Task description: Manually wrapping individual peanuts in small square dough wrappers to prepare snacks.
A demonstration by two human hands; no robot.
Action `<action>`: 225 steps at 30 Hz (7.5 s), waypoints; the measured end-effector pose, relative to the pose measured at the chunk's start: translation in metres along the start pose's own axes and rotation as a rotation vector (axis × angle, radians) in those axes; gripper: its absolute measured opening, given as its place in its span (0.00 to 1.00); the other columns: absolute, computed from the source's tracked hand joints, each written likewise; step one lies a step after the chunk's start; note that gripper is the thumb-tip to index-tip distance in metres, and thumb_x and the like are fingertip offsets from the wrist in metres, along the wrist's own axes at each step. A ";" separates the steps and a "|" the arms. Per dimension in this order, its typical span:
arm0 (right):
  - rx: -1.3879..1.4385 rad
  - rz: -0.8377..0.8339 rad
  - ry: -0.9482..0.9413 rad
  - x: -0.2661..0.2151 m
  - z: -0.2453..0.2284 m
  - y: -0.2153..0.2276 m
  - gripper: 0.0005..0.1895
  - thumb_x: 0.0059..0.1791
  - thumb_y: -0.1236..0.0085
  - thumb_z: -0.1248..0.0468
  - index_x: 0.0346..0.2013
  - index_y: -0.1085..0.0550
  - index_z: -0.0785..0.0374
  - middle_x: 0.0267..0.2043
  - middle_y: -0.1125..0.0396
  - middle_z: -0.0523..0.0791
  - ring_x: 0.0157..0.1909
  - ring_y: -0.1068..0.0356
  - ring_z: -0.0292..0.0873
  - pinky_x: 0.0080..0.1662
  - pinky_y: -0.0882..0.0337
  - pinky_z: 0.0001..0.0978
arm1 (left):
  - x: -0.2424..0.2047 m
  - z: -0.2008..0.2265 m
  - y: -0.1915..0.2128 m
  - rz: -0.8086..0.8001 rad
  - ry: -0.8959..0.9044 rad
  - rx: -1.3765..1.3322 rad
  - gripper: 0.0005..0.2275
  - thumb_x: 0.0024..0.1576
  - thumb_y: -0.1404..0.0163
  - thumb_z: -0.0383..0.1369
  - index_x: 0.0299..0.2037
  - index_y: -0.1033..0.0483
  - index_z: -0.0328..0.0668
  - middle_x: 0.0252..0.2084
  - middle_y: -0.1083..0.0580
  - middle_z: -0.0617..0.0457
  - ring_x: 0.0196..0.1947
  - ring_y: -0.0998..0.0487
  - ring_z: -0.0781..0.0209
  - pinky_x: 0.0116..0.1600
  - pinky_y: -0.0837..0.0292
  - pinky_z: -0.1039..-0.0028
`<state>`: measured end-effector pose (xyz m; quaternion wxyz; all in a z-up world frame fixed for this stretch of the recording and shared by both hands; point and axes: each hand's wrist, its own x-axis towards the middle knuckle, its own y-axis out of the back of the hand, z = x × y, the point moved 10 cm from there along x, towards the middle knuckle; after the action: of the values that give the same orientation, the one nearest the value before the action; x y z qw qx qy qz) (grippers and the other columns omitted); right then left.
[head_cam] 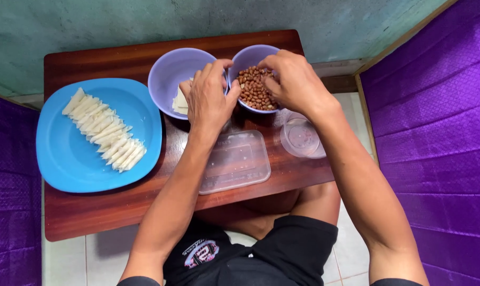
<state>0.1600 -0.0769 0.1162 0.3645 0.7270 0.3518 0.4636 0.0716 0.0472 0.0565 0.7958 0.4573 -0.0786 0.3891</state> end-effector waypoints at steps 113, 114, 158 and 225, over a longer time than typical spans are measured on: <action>-0.112 -0.260 -0.042 0.069 -0.082 -0.138 0.09 0.43 0.36 0.62 0.31 0.21 0.65 0.33 0.28 0.53 0.31 0.29 0.62 0.37 0.30 0.53 | 0.003 -0.074 0.129 0.299 0.050 -0.333 0.11 0.57 0.49 0.25 0.50 0.25 0.39 0.29 0.29 0.56 0.26 0.32 0.65 0.32 0.33 0.74; -0.084 -0.216 -0.052 0.069 -0.084 -0.131 0.08 0.44 0.40 0.63 0.31 0.20 0.66 0.31 0.27 0.54 0.29 0.29 0.62 0.35 0.30 0.53 | 0.002 -0.074 0.129 0.294 0.049 -0.343 0.11 0.57 0.48 0.25 0.50 0.25 0.38 0.29 0.29 0.56 0.25 0.32 0.65 0.32 0.33 0.75; 0.072 -0.473 -0.319 0.092 -0.051 -0.153 0.22 0.41 0.36 0.65 0.49 0.25 0.64 0.42 0.24 0.54 0.41 0.23 0.56 0.43 0.24 0.47 | -0.003 -0.075 0.139 0.274 0.004 -0.430 0.09 0.59 0.49 0.22 0.49 0.25 0.32 0.33 0.29 0.54 0.27 0.34 0.69 0.32 0.34 0.79; 0.673 0.029 -0.439 0.063 -0.038 -0.098 0.14 0.48 0.42 0.69 0.49 0.21 0.63 0.31 0.27 0.49 0.31 0.24 0.38 0.38 0.20 0.33 | 0.006 -0.096 0.071 -0.134 -0.002 -0.038 0.15 0.64 0.51 0.42 0.58 0.26 0.48 0.42 0.23 0.54 0.46 0.27 0.55 0.54 0.44 0.60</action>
<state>0.1283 0.0319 0.0700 0.1662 0.8924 0.3874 0.1613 0.0048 0.1463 0.0519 0.8286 0.4466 -0.0559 0.3330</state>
